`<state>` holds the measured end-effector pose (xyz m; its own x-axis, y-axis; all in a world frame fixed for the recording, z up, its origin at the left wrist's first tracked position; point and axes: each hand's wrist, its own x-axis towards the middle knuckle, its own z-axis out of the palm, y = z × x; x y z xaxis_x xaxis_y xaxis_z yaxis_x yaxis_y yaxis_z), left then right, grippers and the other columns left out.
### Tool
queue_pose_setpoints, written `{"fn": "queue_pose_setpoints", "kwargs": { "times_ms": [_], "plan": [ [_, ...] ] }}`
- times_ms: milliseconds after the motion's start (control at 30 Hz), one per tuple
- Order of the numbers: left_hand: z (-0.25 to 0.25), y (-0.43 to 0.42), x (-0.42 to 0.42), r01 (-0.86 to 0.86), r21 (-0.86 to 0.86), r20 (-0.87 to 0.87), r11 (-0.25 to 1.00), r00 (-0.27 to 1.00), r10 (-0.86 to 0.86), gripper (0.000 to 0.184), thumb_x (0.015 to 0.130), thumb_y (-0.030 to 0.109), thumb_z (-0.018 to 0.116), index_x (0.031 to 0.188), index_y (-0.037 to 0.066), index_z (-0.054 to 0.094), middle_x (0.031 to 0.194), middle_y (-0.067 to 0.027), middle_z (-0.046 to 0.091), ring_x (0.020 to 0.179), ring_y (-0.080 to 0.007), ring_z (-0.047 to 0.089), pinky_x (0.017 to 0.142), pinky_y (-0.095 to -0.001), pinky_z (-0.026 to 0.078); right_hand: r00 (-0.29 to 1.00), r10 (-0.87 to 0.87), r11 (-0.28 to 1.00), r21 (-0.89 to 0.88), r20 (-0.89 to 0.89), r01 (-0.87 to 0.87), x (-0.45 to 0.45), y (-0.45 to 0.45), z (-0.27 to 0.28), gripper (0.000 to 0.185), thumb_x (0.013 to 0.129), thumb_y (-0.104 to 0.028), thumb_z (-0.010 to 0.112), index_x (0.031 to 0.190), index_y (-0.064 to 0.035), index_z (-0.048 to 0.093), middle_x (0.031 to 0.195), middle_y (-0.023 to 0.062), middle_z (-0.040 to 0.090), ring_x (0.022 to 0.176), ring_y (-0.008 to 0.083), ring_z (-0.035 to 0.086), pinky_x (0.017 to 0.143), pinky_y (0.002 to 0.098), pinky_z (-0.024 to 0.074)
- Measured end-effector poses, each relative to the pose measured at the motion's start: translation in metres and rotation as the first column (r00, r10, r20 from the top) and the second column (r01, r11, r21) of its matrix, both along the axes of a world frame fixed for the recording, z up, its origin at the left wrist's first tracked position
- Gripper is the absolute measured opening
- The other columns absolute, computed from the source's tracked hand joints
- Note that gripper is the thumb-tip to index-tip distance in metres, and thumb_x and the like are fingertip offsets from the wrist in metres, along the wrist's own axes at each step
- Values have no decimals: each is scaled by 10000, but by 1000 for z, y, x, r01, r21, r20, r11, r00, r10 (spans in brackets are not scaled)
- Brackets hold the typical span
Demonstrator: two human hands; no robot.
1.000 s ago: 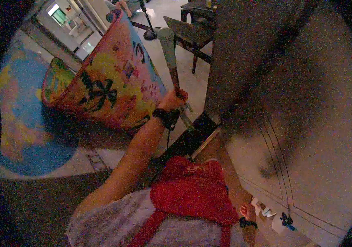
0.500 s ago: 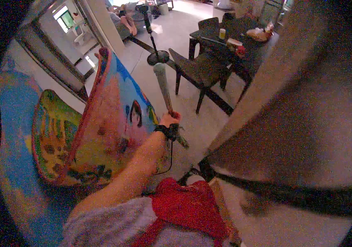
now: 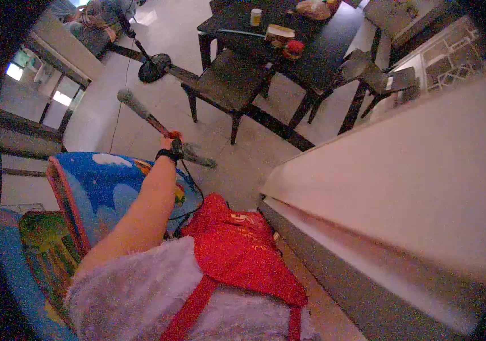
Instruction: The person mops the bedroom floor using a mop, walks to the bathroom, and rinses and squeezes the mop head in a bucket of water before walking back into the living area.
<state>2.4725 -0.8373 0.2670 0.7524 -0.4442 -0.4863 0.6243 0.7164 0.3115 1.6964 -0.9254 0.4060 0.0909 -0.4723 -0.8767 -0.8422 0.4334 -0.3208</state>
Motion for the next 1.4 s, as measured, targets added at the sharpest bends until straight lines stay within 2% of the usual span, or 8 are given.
{"fn": "queue_pose_setpoints", "kwargs": {
  "times_ms": [233, 367, 433, 500, 633, 700, 800, 1400],
  "plan": [
    [71, -48, 101, -119, 18, -428, 993, 896, 115, 265, 884, 306, 444, 751, 79, 477, 612, -57, 470, 598, -245, 507, 611, -410, 484, 998, -66, 995, 80, -3, 66, 120, -38, -11, 395, 719, -287, 643, 1036, -57, 595, 980, 127, 604, 924, 257, 563, 770, 411, 452],
    [127, -68, 124, 25, 712, 332, 702, 868, -368, 125, 861, 113, 440, 753, 77, 491, 660, -25, 502, 635, -189, 525, 647, -395, 474, 998, -60, 987, 147, 10, 58, 172, -70, -24, 386, 726, -287, 636, 1033, -57, 597, 975, 127, 605, 918, 255, 564, 766, 408, 453],
    [124, -37, 92, 58, 663, 284, 747, 903, -322, 106, 837, 63, 472, 738, 73, 507, 666, -22, 521, 644, -179, 535, 659, -394, 475, 998, -38, 986, 163, 55, 29, 156, -66, -61, 381, 729, -287, 633, 1032, -58, 597, 973, 127, 606, 915, 254, 565, 765, 407, 454],
    [118, -18, 88, -126, 28, -320, 992, 939, 129, 87, 808, 52, 529, 726, 74, 515, 660, -34, 520, 643, -179, 534, 651, -387, 473, 997, -6, 987, 160, 71, -5, 158, -63, -73, 376, 733, -286, 629, 1031, -58, 598, 971, 127, 607, 912, 253, 566, 763, 406, 454],
    [148, -52, 105, 94, 99, -287, 991, 956, -62, 75, 789, 21, 562, 741, 40, 507, 664, -49, 514, 661, -192, 538, 677, -395, 474, 997, -16, 984, 176, 78, 2, 199, -101, -68, 368, 740, -286, 622, 1028, -59, 600, 966, 127, 608, 906, 251, 568, 759, 403, 456],
    [147, -57, 125, 331, 672, 271, 662, 723, -636, 87, 789, 18, 564, 738, 18, 493, 683, -68, 517, 676, -205, 541, 697, -402, 480, 997, -24, 985, 171, 74, 11, 217, -117, -62, 363, 743, -286, 618, 1026, -59, 600, 963, 127, 609, 903, 249, 569, 757, 402, 456],
    [162, -94, 118, 315, 219, -315, 923, 919, -239, 77, 790, 30, 554, 748, 21, 491, 692, -92, 523, 672, -221, 546, 673, -398, 489, 996, -45, 987, 158, 77, 32, 241, -125, -63, 357, 748, -285, 613, 1024, -60, 601, 960, 127, 610, 899, 248, 570, 754, 400, 457],
    [102, -235, 320, 680, -36, -551, 732, 597, -582, 240, 754, 56, 607, 612, 38, 415, 526, -79, 451, 475, -208, 480, 507, -335, 449, 959, -284, 947, 158, 4, 280, 438, -65, -31, 321, 780, -283, 581, 1012, -63, 608, 938, 126, 618, 873, 238, 577, 736, 389, 463]
  ]
}}
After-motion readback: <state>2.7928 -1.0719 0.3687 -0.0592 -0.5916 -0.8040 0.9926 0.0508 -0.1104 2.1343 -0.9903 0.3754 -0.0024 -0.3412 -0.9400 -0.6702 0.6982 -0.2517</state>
